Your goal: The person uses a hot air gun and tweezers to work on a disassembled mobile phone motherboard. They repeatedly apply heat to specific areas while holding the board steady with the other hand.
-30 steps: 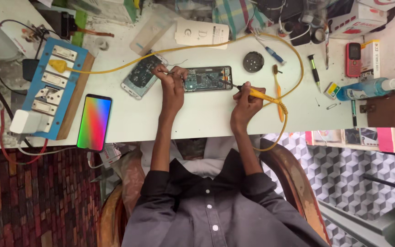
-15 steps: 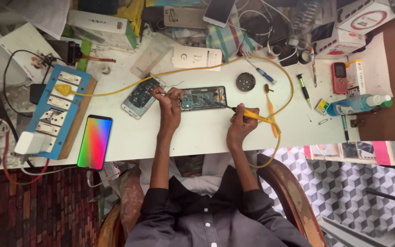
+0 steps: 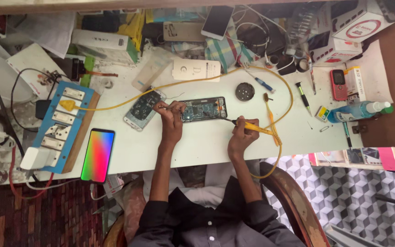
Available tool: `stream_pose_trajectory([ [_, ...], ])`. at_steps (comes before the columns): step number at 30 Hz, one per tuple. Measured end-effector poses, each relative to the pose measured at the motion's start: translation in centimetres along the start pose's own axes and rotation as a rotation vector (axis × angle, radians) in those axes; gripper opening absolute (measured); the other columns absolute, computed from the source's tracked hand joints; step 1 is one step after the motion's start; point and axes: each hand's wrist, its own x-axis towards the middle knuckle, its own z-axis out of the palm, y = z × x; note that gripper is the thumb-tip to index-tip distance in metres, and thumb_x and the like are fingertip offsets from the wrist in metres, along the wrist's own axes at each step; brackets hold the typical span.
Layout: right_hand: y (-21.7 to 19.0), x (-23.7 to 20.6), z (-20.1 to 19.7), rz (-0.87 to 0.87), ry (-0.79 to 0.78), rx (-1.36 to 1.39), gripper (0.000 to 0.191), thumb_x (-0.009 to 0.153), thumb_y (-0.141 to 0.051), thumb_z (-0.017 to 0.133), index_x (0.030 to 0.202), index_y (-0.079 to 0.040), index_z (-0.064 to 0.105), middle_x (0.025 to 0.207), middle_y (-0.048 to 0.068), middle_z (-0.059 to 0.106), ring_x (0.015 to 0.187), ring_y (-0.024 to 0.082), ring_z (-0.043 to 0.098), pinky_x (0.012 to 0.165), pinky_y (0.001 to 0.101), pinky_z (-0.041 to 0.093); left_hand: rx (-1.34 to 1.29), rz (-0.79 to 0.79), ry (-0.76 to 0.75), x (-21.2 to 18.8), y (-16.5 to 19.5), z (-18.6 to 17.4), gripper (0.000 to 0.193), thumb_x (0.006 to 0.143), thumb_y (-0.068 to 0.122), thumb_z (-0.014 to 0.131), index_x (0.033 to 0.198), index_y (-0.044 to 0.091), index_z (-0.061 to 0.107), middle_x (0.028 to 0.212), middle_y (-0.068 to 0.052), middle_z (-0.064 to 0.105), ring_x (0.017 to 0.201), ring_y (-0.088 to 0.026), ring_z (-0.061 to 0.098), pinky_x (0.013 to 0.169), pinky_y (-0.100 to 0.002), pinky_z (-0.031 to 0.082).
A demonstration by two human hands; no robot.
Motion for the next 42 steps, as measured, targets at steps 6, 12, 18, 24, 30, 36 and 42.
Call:
stream_pose_trajectory([
  [6,0.3,0.2,-0.1,-0.001,0.007,-0.040,0.023,0.103,-0.008,0.062,0.085,-0.006,0.047,0.068,0.002,0.053,0.054,0.006,0.045,0.051,0.0226,0.039,0.121,0.118,0.013,-0.1,-0.2,-0.2,0.023,0.116,0.016,0.037,0.107,0.013,0.015,0.090,-0.012,0.054,0.090,-0.017,0.049,0.099,-0.034,0.038],
  [12,0.6,0.4,-0.2,0.049,0.009,-0.033,0.021,0.100,-0.008,0.063,0.084,-0.006,0.049,0.069,0.001,0.054,0.052,0.006,0.047,0.049,0.0228,0.040,-0.004,0.073,0.021,0.0,-0.6,-0.2,0.025,0.115,0.017,0.039,0.107,0.013,0.016,0.089,-0.011,0.053,0.086,-0.016,0.049,0.093,-0.032,0.042],
  [18,0.9,0.5,-0.8,0.048,-0.024,-0.048,0.020,0.103,-0.011,0.063,0.087,-0.006,0.053,0.071,0.001,0.055,0.057,0.006,0.048,0.053,0.0229,0.042,0.063,0.059,0.022,-0.2,-0.7,-0.4,0.023,0.115,0.017,0.038,0.109,0.013,0.016,0.088,-0.011,0.055,0.085,-0.016,0.050,0.091,-0.032,0.042],
  [24,1.0,0.3,-0.7,0.033,-0.068,-0.063,0.018,0.104,-0.011,0.063,0.090,-0.005,0.053,0.072,0.002,0.056,0.059,0.006,0.051,0.055,0.0220,0.042,0.191,0.148,0.000,-0.3,-0.5,-0.6,0.020,0.116,0.014,0.035,0.112,0.012,0.015,0.089,-0.012,0.055,0.087,-0.019,0.051,0.097,-0.035,0.039],
  [30,0.9,0.2,-0.2,0.061,-0.090,-0.017,0.017,0.102,-0.010,0.064,0.091,-0.004,0.052,0.070,0.003,0.056,0.058,0.007,0.050,0.055,0.0221,0.043,0.096,0.056,-0.015,-0.3,-0.1,-0.7,0.020,0.114,0.012,0.037,0.113,0.012,0.017,0.089,-0.012,0.055,0.085,-0.020,0.050,0.087,-0.032,0.045],
  [36,0.8,0.2,0.1,0.076,-0.099,-0.008,0.018,0.101,-0.010,0.063,0.090,-0.004,0.051,0.071,0.002,0.057,0.056,0.007,0.050,0.053,0.0218,0.040,0.177,0.086,-0.020,-0.2,0.1,-0.8,0.018,0.116,0.013,0.034,0.113,0.012,0.016,0.090,-0.013,0.059,0.087,-0.020,0.052,0.092,-0.033,0.041],
  [42,0.8,0.3,0.0,0.084,-0.100,-0.002,0.018,0.102,-0.010,0.063,0.090,-0.004,0.050,0.070,0.002,0.056,0.056,0.006,0.050,0.053,0.0223,0.041,0.094,0.037,-0.012,-0.3,-0.2,-1.0,0.020,0.114,0.013,0.036,0.113,0.012,0.016,0.091,-0.013,0.059,0.083,-0.016,0.051,0.080,-0.028,0.042],
])
